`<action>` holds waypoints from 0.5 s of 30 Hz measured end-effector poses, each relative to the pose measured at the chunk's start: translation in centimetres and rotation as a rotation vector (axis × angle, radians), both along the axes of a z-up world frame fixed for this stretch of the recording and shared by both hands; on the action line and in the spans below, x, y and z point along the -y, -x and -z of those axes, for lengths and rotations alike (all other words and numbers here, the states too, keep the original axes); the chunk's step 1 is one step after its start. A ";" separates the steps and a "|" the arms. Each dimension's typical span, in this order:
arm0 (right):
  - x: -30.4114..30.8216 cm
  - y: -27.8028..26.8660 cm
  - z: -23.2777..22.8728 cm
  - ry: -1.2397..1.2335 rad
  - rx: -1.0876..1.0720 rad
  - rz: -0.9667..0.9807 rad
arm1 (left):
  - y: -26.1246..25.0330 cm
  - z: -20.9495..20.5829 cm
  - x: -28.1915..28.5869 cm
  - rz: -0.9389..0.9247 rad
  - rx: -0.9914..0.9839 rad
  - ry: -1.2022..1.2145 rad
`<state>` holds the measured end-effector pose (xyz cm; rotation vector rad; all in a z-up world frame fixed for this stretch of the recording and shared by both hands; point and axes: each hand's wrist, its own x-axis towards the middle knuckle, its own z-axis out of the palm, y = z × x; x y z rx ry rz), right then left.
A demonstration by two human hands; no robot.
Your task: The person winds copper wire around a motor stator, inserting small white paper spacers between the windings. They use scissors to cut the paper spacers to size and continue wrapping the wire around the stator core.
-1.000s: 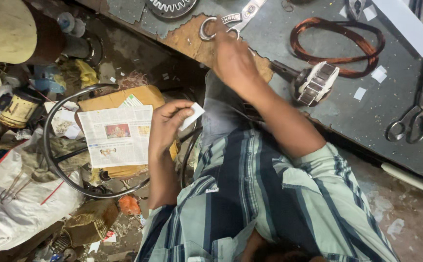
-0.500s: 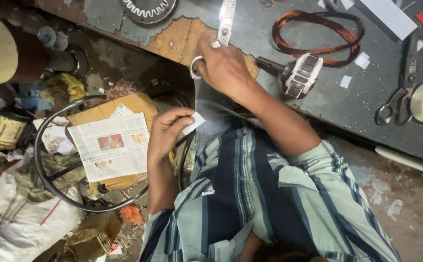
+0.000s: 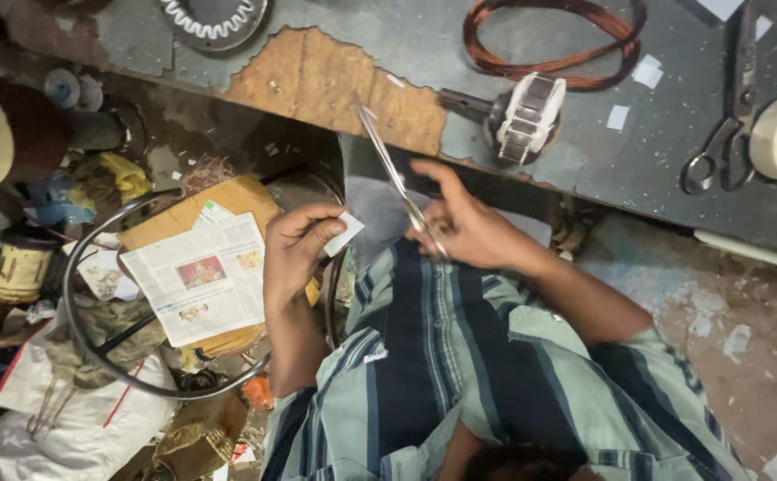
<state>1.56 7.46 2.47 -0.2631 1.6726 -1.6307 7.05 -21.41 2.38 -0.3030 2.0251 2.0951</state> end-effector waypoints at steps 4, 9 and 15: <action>-3.3 -2.2 5.4 -0.090 -0.095 0.129 | 1.2 -0.9 -2.0 0.111 -0.063 0.084; -9.4 -5.5 8.3 -0.077 0.390 0.028 | 2.7 -1.9 -7.0 0.304 -0.323 0.227; -18.8 -10.2 5.6 0.663 0.180 0.170 | 4.2 -4.0 -10.9 0.458 -0.606 -0.147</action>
